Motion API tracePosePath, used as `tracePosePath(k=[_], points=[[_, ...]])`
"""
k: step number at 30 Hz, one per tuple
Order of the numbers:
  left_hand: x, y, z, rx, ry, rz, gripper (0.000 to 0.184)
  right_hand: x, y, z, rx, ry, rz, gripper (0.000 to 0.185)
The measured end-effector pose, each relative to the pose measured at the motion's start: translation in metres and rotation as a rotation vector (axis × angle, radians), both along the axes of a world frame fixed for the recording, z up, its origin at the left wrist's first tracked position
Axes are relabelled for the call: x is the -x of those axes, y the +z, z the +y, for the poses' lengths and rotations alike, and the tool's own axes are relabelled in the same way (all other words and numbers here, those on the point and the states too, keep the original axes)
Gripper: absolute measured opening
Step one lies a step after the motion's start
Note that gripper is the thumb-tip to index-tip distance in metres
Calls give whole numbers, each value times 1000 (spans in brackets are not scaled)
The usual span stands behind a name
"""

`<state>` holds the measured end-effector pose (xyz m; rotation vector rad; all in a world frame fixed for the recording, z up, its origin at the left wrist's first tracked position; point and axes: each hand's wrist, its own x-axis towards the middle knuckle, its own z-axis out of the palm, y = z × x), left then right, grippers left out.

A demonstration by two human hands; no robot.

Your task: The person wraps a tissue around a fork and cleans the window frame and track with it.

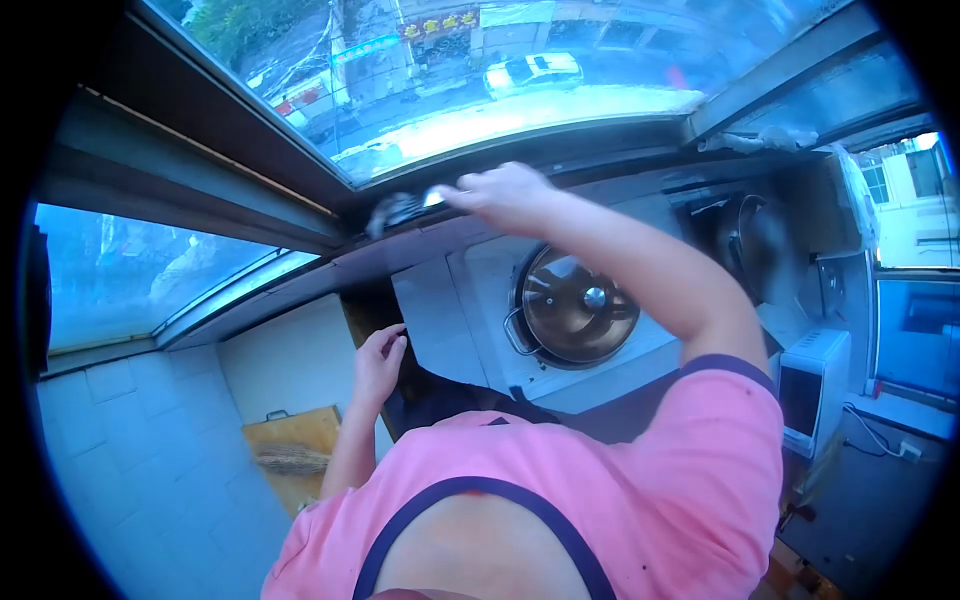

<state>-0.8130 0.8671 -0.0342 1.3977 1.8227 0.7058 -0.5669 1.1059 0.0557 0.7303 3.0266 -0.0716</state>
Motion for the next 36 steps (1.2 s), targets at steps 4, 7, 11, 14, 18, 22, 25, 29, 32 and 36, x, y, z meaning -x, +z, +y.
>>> tracePosePath(k=[4,7,11,14,18,22,25,29,32,36], points=[[-8,-10,-7,72,-41,26,25,-138,10,21,-196,-108,-95,58],[-13,-10,-14,86,-68,47,25,-198,22,28,-195,-174,-140,65],[-16,-10,-23,113,-51,31,24,-201,26,35,-237,-138,-163,64],[-23,-11,-16,88,-52,53,24,-197,24,38,-232,-106,-153,63],[-36,2,-1,70,-106,51,23,-143,-1,40,-146,-40,-85,63],[-53,1,13,54,-189,62,23,-100,5,24,-62,-41,-25,55],[-61,6,12,77,-165,5,24,-168,7,39,-138,-103,-92,58],[-49,-9,-7,102,-154,32,24,-223,16,39,-202,-190,-114,58],[-40,-11,-13,135,-161,70,24,-214,11,35,-214,-182,-82,54],[-42,-3,-6,122,-161,53,24,-160,6,31,-167,-105,-40,53]])
